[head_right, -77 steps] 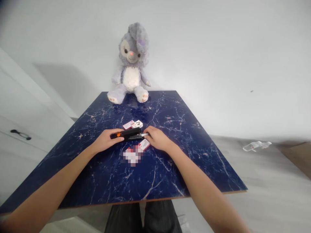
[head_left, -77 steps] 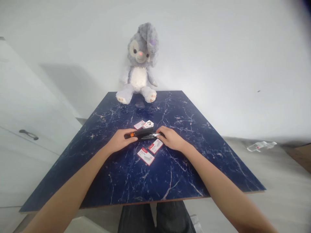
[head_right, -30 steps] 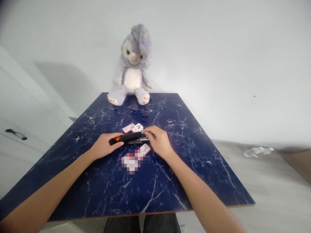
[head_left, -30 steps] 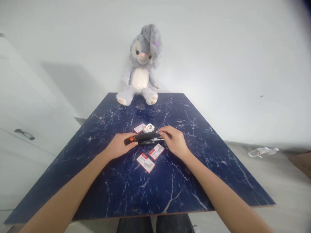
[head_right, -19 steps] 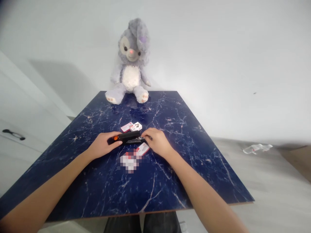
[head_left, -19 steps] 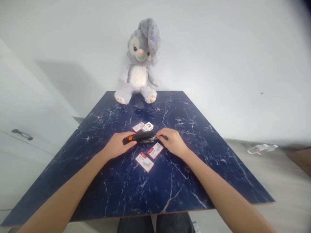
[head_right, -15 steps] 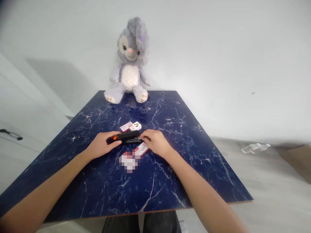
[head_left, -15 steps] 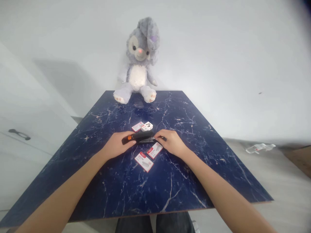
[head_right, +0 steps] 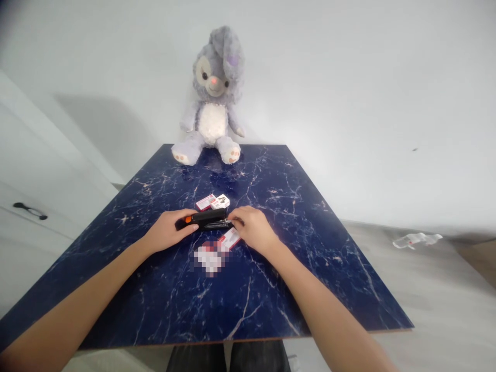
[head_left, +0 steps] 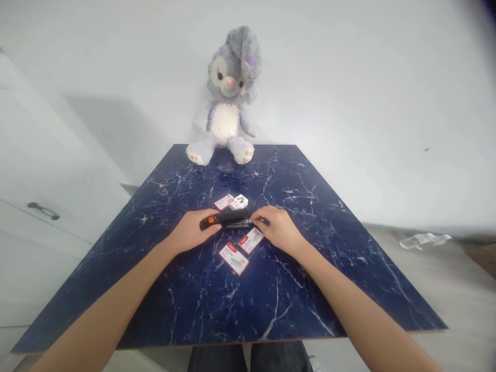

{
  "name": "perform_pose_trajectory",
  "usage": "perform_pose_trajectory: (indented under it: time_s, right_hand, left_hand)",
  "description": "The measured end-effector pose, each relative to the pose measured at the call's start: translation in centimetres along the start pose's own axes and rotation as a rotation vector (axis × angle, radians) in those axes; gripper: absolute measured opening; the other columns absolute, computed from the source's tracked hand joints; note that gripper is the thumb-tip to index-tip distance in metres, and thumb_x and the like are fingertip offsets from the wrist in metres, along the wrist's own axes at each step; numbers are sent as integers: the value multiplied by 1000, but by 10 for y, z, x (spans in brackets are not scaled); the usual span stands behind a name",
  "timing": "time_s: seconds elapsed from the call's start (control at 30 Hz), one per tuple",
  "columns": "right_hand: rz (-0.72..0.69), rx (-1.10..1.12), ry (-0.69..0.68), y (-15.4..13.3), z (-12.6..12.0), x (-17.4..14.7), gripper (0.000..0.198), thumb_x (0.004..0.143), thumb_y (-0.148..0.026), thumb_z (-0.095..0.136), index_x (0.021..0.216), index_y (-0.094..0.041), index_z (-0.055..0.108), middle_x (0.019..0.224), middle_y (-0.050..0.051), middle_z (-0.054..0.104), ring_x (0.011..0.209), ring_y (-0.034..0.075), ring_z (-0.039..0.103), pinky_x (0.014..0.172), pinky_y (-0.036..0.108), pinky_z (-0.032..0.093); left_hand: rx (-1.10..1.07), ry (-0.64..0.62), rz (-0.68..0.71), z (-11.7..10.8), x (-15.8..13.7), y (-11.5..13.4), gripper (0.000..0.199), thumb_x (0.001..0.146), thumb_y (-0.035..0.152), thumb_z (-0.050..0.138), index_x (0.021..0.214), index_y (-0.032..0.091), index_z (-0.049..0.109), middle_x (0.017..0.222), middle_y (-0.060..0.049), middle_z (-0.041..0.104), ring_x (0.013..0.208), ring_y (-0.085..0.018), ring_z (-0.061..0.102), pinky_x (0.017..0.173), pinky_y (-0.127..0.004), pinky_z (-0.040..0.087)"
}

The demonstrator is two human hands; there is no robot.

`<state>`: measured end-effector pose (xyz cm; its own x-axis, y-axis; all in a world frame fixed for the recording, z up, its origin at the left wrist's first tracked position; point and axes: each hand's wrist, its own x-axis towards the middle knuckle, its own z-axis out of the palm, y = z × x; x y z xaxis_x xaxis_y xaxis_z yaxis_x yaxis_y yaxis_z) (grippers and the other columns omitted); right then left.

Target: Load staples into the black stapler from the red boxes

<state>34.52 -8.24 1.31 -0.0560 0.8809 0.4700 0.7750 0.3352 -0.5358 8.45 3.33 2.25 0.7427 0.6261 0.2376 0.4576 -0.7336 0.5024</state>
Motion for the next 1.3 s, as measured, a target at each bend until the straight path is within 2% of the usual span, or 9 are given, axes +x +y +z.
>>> perform_pose_trajectory:
  time_s: [0.17, 0.57, 0.9, 1.1, 1.3]
  right_hand:
    - [47, 75, 64, 1, -1, 0, 19, 83, -6, 64, 87, -24, 71, 89, -1, 73, 82, 16, 66, 79, 29, 50]
    - [23, 96, 4, 7, 0, -2, 24, 83, -4, 60, 87, -24, 71, 90, -2, 74, 82, 15, 68, 79, 28, 49]
    - [163, 226, -48, 18, -3, -2, 12, 85, -18, 63, 88, -24, 73, 91, -1, 75, 83, 16, 69, 80, 29, 50]
    - [134, 215, -52, 20, -4, -2, 13, 85, -18, 62, 88, -24, 74, 92, 0, 75, 85, 17, 69, 81, 31, 50]
    - [235, 380, -56, 29, 0, -2, 7, 84, -25, 66, 86, -23, 73, 91, 1, 75, 86, 18, 70, 84, 33, 53]
  left_hand:
    - [15, -7, 20, -1, 0, 2, 31, 89, 42, 58, 114, 25, 67, 105, -2, 74, 92, -23, 69, 81, -32, 50]
    - [15, -14, 31, -1, 0, 2, 30, 90, 41, 57, 113, 25, 67, 105, -3, 74, 91, -22, 69, 80, -31, 50]
    - [16, -17, 26, -1, -1, 3, 28, 90, 41, 58, 111, 25, 66, 103, -2, 74, 90, -22, 69, 78, -32, 49]
    - [7, -10, 29, 0, 0, 1, 27, 90, 40, 59, 112, 25, 66, 104, -1, 73, 91, -21, 68, 80, -32, 48]
    - [-2, -11, 31, 0, 0, 1, 27, 90, 40, 58, 111, 26, 66, 103, -1, 73, 90, -21, 68, 79, -31, 49]
